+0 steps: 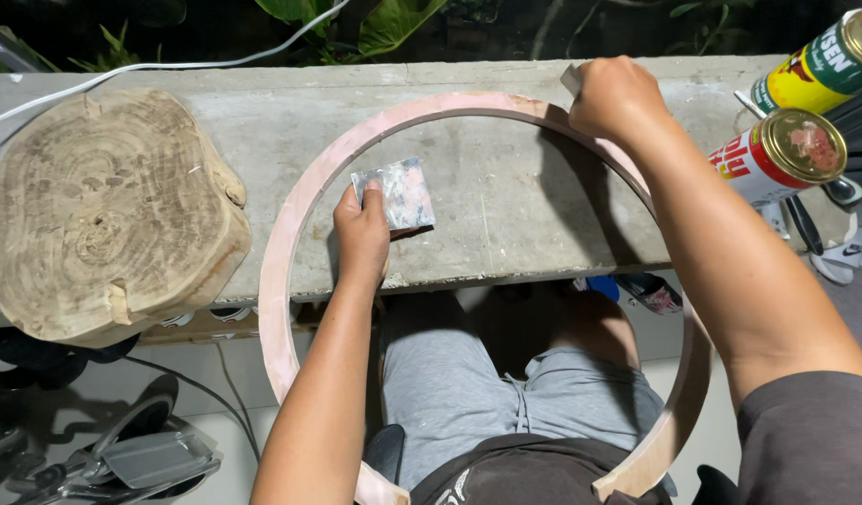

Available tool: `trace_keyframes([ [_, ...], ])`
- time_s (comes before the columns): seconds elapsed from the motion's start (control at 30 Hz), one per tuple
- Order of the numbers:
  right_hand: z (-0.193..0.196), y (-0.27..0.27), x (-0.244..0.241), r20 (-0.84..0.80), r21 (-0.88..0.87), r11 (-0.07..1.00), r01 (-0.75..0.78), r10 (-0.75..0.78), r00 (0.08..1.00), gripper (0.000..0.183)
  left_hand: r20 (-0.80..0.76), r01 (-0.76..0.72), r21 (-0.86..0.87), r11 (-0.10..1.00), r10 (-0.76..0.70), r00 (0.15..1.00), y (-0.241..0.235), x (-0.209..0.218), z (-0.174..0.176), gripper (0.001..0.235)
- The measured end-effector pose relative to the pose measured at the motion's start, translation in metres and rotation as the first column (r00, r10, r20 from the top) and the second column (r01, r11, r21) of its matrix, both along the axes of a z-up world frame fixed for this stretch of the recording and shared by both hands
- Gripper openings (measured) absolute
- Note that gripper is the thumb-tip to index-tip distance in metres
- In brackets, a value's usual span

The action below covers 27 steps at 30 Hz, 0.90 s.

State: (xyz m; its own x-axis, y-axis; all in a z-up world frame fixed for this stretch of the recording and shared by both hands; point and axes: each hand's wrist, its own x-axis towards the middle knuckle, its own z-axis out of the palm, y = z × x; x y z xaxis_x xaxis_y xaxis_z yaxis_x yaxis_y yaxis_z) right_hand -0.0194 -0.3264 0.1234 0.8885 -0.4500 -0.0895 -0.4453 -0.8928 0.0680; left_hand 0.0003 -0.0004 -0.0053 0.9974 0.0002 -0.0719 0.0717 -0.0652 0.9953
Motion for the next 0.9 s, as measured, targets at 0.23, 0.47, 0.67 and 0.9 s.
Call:
trace_keyframes([
  [0.23,-0.006,0.012,0.007,-0.012,0.131,0.986,0.104,-0.103,0.995,0.034,0.026,0.025,-0.121,0.992,-0.022,0.999,0.000,0.001,-0.005,0.023],
  [0.47,-0.018,0.038,0.043,-0.074,0.050,0.996,0.067,-0.063,0.995,0.028,-0.038,0.030,0.014,0.999,-0.030,0.999,0.003,-0.001,0.003,0.035],
  [0.67,-0.021,0.064,0.066,-0.071,0.045,0.999,0.026,-0.023,0.997,0.035,-0.025,0.022,-0.016,1.000,-0.023,0.999,0.001,-0.001,0.000,0.033],
  [0.9,-0.032,0.090,0.087,-0.083,-0.003,0.996,-0.094,0.094,0.992,0.026,-0.014,0.008,-0.053,0.999,-0.008,1.000,-0.001,0.001,-0.003,0.025],
])
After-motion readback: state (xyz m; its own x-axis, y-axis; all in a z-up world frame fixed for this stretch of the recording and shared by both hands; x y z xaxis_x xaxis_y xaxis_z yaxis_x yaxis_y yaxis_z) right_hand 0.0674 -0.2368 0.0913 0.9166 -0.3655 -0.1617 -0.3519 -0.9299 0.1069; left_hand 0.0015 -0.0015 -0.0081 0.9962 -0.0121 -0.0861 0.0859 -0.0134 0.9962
